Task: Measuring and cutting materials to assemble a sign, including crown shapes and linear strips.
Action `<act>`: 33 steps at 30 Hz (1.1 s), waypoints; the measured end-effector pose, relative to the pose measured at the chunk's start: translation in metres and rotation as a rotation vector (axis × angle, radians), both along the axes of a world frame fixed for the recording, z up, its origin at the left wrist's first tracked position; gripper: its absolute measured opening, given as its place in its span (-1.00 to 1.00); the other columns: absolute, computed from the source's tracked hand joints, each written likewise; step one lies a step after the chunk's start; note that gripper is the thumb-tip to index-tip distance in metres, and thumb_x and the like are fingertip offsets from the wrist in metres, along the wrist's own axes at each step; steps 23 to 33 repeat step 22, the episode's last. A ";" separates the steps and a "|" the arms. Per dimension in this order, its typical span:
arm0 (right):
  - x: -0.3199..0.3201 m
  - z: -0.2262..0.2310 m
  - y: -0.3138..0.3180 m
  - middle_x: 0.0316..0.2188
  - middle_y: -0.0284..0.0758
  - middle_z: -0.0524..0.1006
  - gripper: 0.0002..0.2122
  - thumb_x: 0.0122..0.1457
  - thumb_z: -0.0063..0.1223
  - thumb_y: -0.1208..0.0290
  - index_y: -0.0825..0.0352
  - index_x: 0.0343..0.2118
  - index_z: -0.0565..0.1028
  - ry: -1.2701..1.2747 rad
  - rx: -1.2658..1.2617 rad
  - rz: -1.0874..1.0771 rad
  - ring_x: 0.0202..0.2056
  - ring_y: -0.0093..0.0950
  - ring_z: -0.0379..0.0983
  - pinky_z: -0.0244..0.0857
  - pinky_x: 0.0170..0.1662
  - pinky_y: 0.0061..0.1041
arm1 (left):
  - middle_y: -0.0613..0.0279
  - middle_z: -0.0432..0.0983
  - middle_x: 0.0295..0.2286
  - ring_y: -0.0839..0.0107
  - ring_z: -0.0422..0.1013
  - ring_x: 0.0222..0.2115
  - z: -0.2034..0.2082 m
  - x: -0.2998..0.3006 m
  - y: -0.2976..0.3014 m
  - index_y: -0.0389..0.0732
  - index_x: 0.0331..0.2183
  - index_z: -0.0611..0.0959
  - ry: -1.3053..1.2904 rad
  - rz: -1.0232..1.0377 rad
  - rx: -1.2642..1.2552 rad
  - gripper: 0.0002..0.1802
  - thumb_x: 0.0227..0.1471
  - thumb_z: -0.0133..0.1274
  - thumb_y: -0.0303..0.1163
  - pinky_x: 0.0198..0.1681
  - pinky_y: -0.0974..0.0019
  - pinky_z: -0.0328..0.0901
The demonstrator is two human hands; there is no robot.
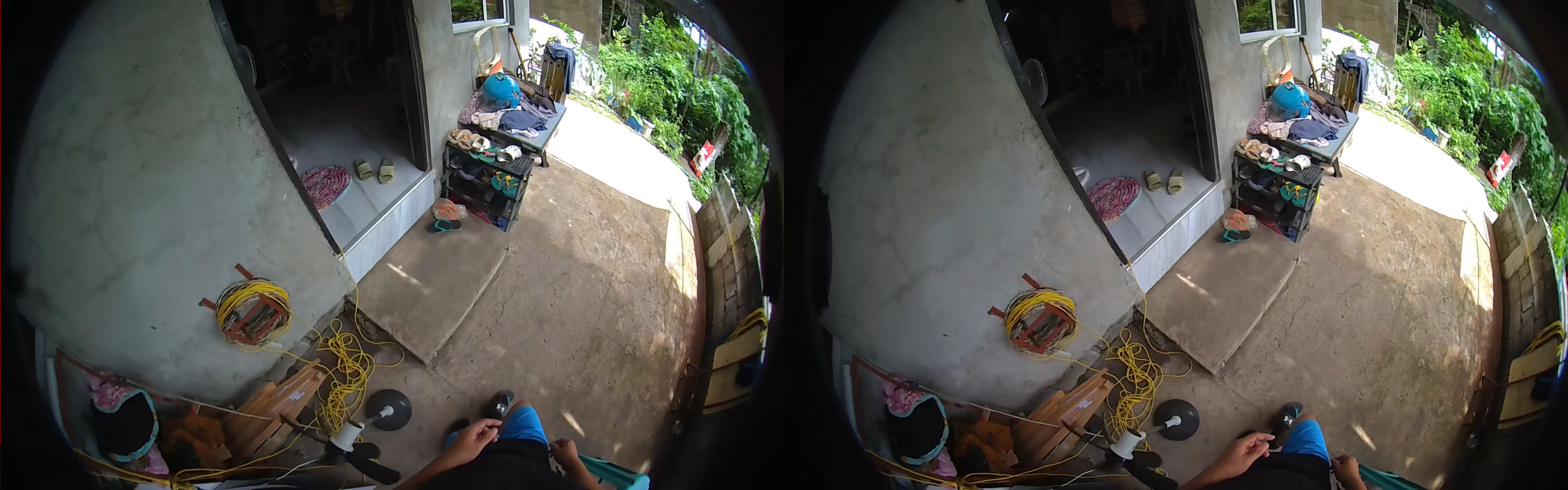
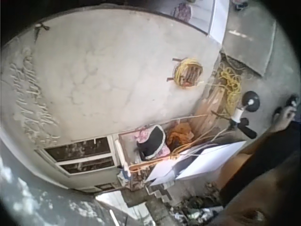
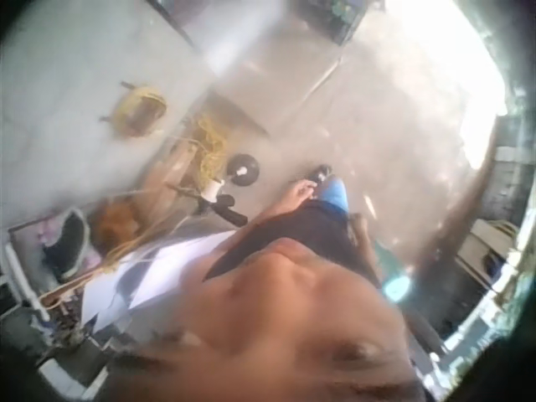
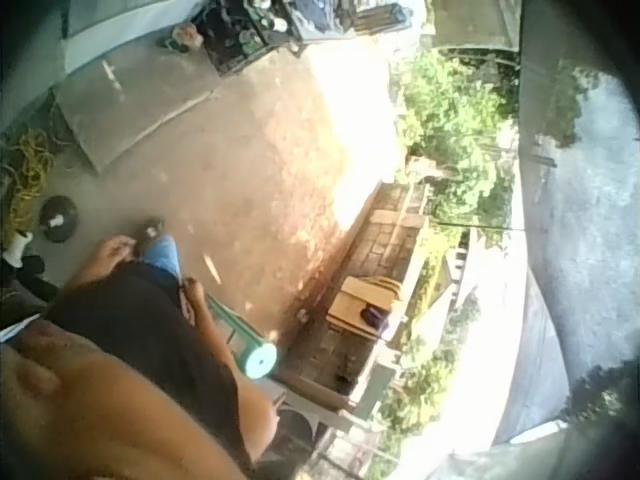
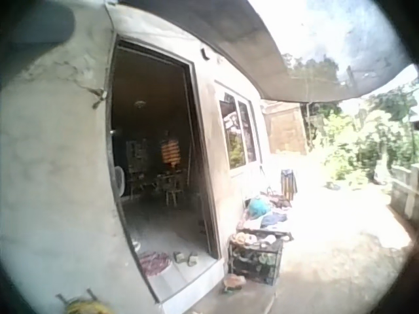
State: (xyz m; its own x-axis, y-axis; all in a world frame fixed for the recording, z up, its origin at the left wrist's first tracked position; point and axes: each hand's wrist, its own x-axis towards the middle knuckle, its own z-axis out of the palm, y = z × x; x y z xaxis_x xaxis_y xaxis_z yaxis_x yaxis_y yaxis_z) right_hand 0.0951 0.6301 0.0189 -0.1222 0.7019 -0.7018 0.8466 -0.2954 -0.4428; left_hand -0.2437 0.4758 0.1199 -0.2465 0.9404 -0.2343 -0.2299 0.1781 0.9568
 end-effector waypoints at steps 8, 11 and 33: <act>-0.032 -0.095 0.251 -0.45 -0.25 0.66 -0.78 0.11 0.14 0.32 0.37 -0.32 0.65 -0.342 -0.184 0.581 -0.42 -0.44 0.60 0.47 -0.31 -0.38 | 0.18 0.63 -0.36 0.45 0.56 -0.35 -0.008 -0.093 0.118 -0.19 0.01 0.56 0.220 0.243 -0.183 -0.68 0.26 0.01 -0.30 -0.24 0.39 0.40; -0.124 -0.144 0.341 -0.32 -0.17 0.67 -0.74 0.07 0.10 0.28 0.35 -0.31 0.65 -0.353 -0.197 0.840 -0.26 -0.25 0.62 0.48 -0.19 -0.28 | 0.14 0.63 -0.32 0.33 0.57 -0.31 -0.022 -0.121 0.153 -0.16 -0.01 0.57 0.430 0.379 -0.338 -0.65 0.20 0.09 -0.26 -0.19 0.33 0.41; -0.609 -0.003 0.449 -0.37 -0.25 0.66 -0.77 0.19 0.11 0.28 0.31 -0.19 0.59 0.446 0.241 0.905 -0.36 -0.39 0.61 0.45 -0.24 -0.36 | -0.22 0.46 -0.06 -0.15 0.40 -0.07 -0.112 -0.197 0.234 -0.33 0.21 0.29 0.893 0.659 -0.534 -0.19 0.03 0.22 -0.18 0.03 -0.06 0.31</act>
